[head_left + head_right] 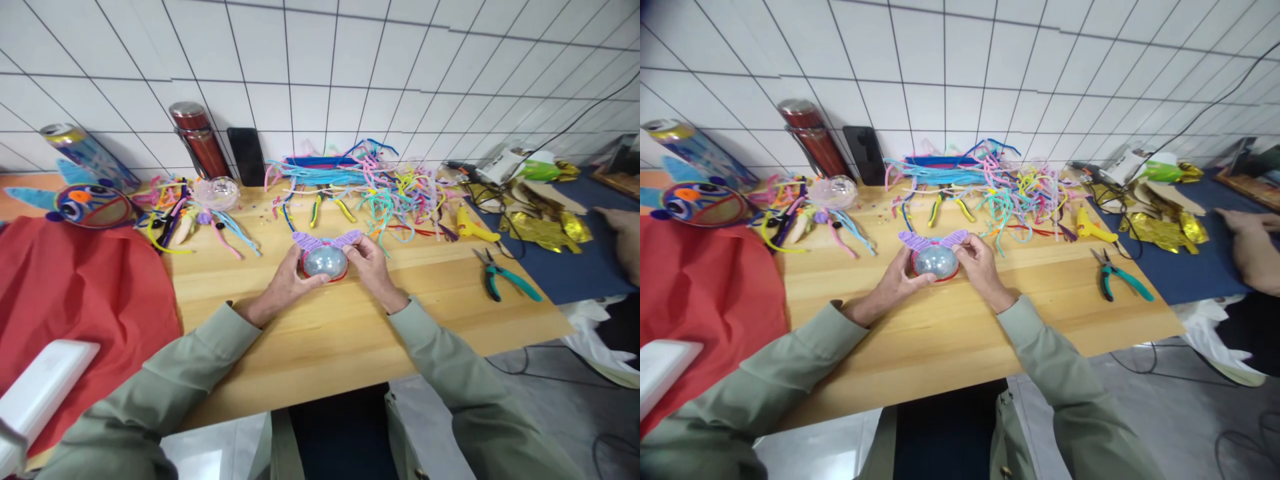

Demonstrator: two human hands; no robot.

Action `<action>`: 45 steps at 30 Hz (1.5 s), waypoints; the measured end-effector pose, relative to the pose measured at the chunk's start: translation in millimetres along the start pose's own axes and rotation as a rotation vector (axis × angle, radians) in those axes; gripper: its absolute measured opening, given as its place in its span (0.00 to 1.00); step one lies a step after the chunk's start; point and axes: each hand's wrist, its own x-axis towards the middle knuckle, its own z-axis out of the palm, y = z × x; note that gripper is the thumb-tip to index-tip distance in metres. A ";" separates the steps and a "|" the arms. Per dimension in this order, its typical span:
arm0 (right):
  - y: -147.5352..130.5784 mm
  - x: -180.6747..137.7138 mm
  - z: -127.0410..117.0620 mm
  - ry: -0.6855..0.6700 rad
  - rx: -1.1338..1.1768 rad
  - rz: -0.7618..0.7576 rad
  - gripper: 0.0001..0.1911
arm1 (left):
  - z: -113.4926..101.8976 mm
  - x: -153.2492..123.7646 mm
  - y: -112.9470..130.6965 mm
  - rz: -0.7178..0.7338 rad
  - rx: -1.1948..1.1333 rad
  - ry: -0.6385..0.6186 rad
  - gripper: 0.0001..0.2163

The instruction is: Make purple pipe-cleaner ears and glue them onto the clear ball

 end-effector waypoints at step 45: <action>-1.2 8.6 7.9 0.087 0.065 -0.097 0.20 | 0.2 2.4 9.5 0.003 0.011 0.021 0.33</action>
